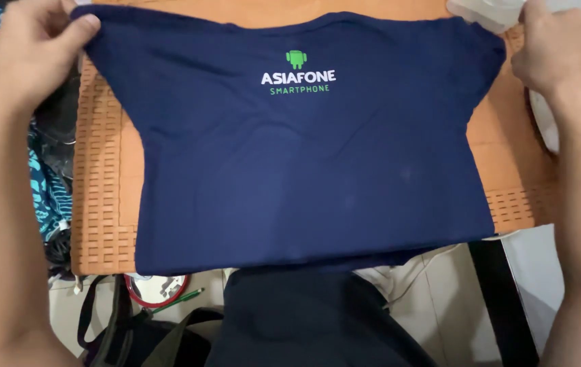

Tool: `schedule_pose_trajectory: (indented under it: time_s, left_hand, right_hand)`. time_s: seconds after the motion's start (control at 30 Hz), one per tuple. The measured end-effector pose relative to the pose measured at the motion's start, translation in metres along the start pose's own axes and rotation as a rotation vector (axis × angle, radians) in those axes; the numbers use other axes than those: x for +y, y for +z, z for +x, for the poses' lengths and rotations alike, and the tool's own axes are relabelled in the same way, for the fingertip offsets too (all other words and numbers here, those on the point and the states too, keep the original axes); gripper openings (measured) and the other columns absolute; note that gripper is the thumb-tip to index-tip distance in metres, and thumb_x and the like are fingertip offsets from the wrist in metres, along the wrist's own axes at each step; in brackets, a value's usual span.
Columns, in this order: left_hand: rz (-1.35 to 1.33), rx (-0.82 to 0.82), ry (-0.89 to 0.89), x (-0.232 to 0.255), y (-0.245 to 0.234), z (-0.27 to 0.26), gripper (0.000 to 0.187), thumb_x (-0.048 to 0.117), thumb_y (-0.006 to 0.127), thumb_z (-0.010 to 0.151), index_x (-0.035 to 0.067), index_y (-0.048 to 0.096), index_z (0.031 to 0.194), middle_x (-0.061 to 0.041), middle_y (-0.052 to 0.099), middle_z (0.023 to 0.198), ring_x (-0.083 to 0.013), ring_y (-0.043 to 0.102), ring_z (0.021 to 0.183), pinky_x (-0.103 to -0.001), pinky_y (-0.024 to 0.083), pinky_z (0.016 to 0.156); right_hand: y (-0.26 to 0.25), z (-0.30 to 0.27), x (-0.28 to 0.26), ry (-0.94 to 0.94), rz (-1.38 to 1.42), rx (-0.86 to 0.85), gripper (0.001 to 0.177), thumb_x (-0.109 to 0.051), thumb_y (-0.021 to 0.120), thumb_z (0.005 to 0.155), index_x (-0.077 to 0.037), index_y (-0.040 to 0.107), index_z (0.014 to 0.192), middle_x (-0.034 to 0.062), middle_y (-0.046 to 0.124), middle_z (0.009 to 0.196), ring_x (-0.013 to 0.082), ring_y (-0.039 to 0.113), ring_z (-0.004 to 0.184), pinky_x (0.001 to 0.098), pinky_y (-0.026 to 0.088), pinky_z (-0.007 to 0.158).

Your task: Ironing a blue t-shirt on a small table using an electric iron

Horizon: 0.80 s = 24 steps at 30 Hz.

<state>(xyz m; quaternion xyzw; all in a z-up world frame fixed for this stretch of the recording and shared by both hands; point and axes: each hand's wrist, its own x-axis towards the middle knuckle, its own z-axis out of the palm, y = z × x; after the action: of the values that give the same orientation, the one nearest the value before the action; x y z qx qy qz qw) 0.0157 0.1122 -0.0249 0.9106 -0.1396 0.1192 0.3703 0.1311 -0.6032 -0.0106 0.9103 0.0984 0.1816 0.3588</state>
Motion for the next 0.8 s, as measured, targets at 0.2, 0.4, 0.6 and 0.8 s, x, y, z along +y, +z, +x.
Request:
schedule_pose_trajectory:
  time_s: [0.2,0.4,0.6,0.8]
  left_hand:
    - [0.342,0.169,0.255,-0.032,0.015,0.011,0.019,-0.001,0.081,0.131,-0.005,0.065,0.120,-0.016,0.073,0.120,-0.0336,0.075,0.121,-0.043,0.053,0.096]
    - [1.008,0.073,-0.286,-0.028,0.019,0.013,0.067,0.077,0.060,0.129,0.019,0.078,0.101,-0.023,0.077,0.093,-0.0495,0.074,0.084,-0.059,0.057,0.064]
    - [0.605,-0.227,-0.458,-0.091,-0.006,-0.027,0.086,0.076,0.042,0.129,0.006,0.073,0.091,-0.016,0.070,0.085,-0.0333,0.063,0.080,-0.043,0.038,0.066]
    - [-0.142,-0.078,-0.422,-0.130,-0.023,-0.075,0.028,0.013,0.083,0.098,0.004,0.057,0.106,-0.010,0.067,0.108,-0.0187,0.064,0.097,-0.030,0.054,0.085]
  right_hand:
    - [-0.029,0.005,-0.010,-0.089,0.502,-0.060,0.051,-0.050,0.068,0.112,-0.006,0.067,0.137,0.0136,0.079,0.112,0.0427,0.074,0.096,0.0538,0.057,0.062]
    - [-0.049,0.035,-0.026,-0.189,0.514,-0.557,0.070,-0.063,0.062,0.092,-0.018,0.062,0.146,0.0141,0.066,0.143,0.0399,0.055,0.135,0.0505,0.047,0.105]
    - [-0.044,0.035,-0.026,-0.044,0.410,-0.380,0.075,-0.065,0.047,0.112,-0.007,0.037,0.160,0.0316,0.068,0.131,0.0603,0.071,0.103,0.0670,0.059,0.073]
    - [-0.034,0.043,-0.024,-0.170,0.448,-0.552,0.046,-0.045,0.061,0.104,-0.008,0.066,0.133,0.0246,0.066,0.126,0.0484,0.067,0.111,0.0567,0.056,0.085]
